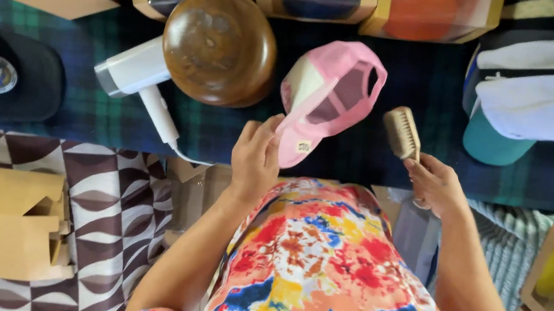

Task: Cleaning and steaming a pink mesh cap using a brush and a handheld steamer.

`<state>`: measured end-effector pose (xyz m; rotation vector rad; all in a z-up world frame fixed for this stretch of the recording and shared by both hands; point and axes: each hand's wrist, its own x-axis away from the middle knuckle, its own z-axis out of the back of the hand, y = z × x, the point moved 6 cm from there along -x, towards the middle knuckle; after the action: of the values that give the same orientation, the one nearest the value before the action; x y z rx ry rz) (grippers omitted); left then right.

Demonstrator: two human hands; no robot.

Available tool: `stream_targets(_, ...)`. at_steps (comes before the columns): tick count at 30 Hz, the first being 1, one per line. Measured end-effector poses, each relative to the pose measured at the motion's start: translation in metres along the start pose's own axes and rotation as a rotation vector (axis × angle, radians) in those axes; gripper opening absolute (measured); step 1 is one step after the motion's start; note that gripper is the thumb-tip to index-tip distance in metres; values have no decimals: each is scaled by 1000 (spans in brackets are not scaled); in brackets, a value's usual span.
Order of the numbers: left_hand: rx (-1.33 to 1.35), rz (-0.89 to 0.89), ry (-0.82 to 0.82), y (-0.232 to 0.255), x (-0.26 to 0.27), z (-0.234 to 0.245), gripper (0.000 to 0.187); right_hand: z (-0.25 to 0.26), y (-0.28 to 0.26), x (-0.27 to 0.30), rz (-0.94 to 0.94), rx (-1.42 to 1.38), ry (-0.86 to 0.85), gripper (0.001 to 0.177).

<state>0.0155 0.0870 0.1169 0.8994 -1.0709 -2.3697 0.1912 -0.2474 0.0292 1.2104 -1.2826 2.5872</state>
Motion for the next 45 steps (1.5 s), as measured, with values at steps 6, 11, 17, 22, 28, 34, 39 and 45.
stream_targets(6, -15, -328, 70, 51, -19, 3, 27, 18, 28, -67, 608, 912, 758, 47)
stream_targets(11, 73, -527, -33, 85, -12, -2, 23, -36, -115, -39, 193, -349, 307, 61)
stream_targets(17, 121, -541, -188, 74, 18, -14, 26, -35, -164, -74, 171, -1031, -63, 33)
stream_targets(22, 211, -164, -116, 61, -21, 56, 34, -40, -209, -28, 385, -979, -474, 21)
stream_targets(28, 463, 191, -133, 0, -56, 90, 53, -95, -245, -3, 576, -806, -1006, 23)
stream_targets(34, 1092, 501, -24, -21, -58, 120, 40, -164, -285, -16, 654, -708, -729, 44)
stream_targets(39, 709, 508, 113, -88, -107, 140, 28, -193, -335, -52, 904, -240, -310, 31)
stream_targets(45, 513, 561, 172, -199, -148, 83, 21, -233, -374, -85, 747, -57, -117, 26)
